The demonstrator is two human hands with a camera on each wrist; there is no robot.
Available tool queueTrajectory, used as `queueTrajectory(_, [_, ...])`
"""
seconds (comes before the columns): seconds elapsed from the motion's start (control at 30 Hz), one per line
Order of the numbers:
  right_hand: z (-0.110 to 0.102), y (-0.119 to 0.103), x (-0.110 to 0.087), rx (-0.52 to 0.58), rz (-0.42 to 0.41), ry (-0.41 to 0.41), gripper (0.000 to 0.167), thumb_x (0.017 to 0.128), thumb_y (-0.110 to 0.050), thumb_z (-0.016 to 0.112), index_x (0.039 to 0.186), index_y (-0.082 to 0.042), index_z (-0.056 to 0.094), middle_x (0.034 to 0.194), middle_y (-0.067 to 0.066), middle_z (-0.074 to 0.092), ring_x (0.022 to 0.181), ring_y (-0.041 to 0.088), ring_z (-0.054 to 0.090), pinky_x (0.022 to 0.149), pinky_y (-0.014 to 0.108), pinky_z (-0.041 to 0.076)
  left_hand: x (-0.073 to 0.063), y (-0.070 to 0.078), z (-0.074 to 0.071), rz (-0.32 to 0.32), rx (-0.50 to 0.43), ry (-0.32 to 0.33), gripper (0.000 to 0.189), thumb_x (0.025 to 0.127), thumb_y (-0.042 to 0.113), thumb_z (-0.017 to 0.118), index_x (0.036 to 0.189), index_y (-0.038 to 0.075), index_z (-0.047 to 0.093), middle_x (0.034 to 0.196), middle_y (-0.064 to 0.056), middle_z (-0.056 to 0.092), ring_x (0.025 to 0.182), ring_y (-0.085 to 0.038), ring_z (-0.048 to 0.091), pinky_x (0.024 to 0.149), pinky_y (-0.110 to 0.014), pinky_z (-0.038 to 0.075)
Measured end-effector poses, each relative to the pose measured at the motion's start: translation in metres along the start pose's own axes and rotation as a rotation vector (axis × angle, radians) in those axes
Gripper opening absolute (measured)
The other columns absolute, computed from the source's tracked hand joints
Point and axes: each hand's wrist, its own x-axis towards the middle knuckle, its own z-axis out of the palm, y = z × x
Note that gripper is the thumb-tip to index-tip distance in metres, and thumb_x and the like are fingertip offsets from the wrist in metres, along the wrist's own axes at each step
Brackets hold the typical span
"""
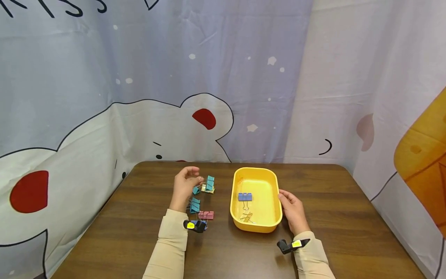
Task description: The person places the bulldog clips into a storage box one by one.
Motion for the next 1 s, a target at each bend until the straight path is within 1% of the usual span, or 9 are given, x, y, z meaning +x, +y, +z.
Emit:
queueTrajectory(0.13, [0.0,-0.001,-0.001,0.002,-0.003,0.0,0.061,0.103,-0.042,0.057,0.145,0.002,0.049,0.118,-0.001,0.065,0.094,0.004,0.064,0.08,0.022,0.058,-0.004,0.003,0.012,0.005,-0.025,-0.035,0.029,0.082,-0.024,0.067,0.107,-0.009,0.064,0.094,-0.023,0.058,0.074,-0.021,0.066,0.075,-0.043,0.063])
queueTrajectory(0.23, [-0.001,0.0,-0.001,-0.004,-0.007,-0.005,0.061,0.103,-0.041,0.057,0.145,0.002,0.048,0.116,-0.003,0.065,0.094,0.004,0.065,0.079,0.023,0.058,-0.009,0.005,0.022,0.009,-0.038,-0.074,0.029,0.082,-0.023,0.067,0.107,-0.009,0.064,0.094,-0.022,0.057,0.074,-0.022,0.065,0.077,-0.048,0.062])
queueTrajectory(0.3, [-0.001,0.0,-0.001,-0.003,-0.006,0.001,0.06,0.103,-0.041,0.057,0.144,0.002,0.049,0.114,-0.005,0.066,0.093,0.004,0.065,0.079,0.023,0.058,-0.012,0.006,0.028,0.011,-0.032,-0.095,0.029,0.082,-0.022,0.068,0.107,-0.009,0.064,0.094,-0.02,0.057,0.074,-0.02,0.064,0.076,-0.046,0.062])
queueTrajectory(0.4, [-0.001,0.0,0.0,-0.005,0.003,0.001,0.061,0.103,-0.042,0.057,0.146,0.001,0.048,0.113,-0.006,0.065,0.094,0.004,0.064,0.08,0.023,0.058,-0.018,0.008,0.038,-0.003,-0.033,-0.121,0.028,0.082,-0.021,0.069,0.107,-0.007,0.065,0.094,-0.019,0.057,0.073,-0.017,0.062,0.077,-0.044,0.062])
queueTrajectory(0.6, [-0.002,0.0,0.0,0.001,0.011,0.008,0.06,0.104,-0.042,0.056,0.146,0.0,0.048,0.114,-0.006,0.065,0.095,0.004,0.064,0.081,0.022,0.057,-0.028,0.009,0.059,-0.029,-0.04,-0.18,0.028,0.083,-0.02,0.07,0.106,-0.005,0.066,0.091,-0.012,0.056,0.071,-0.016,0.061,0.08,-0.048,0.062])
queueTrajectory(0.7, [-0.003,0.001,0.001,0.012,0.003,0.005,0.06,0.104,-0.041,0.057,0.146,0.001,0.048,0.115,-0.005,0.066,0.095,0.004,0.064,0.08,0.022,0.057,-0.034,0.011,0.069,-0.034,-0.041,-0.205,0.028,0.082,-0.02,0.07,0.106,-0.005,0.066,0.089,-0.009,0.056,0.07,-0.016,0.061,0.076,-0.042,0.063])
queueTrajectory(0.83, [-0.002,0.001,0.001,0.015,0.002,0.006,0.06,0.104,-0.04,0.057,0.146,0.001,0.049,0.114,-0.004,0.066,0.095,0.004,0.065,0.08,0.023,0.058,-0.041,0.012,0.081,-0.034,-0.051,-0.228,0.028,0.081,-0.02,0.07,0.106,-0.007,0.065,0.089,-0.011,0.056,0.068,-0.016,0.061,0.07,-0.032,0.062])
queueTrajectory(1.0, [-0.002,0.0,0.0,0.014,0.016,0.005,0.058,0.104,-0.038,0.056,0.147,0.0,0.047,0.125,0.004,0.064,0.096,0.004,0.064,0.081,0.022,0.057,-0.046,0.01,0.093,-0.037,-0.034,-0.236,0.027,0.081,-0.018,0.072,0.105,-0.008,0.066,0.09,-0.013,0.058,0.068,-0.015,0.062,0.069,-0.032,0.062])
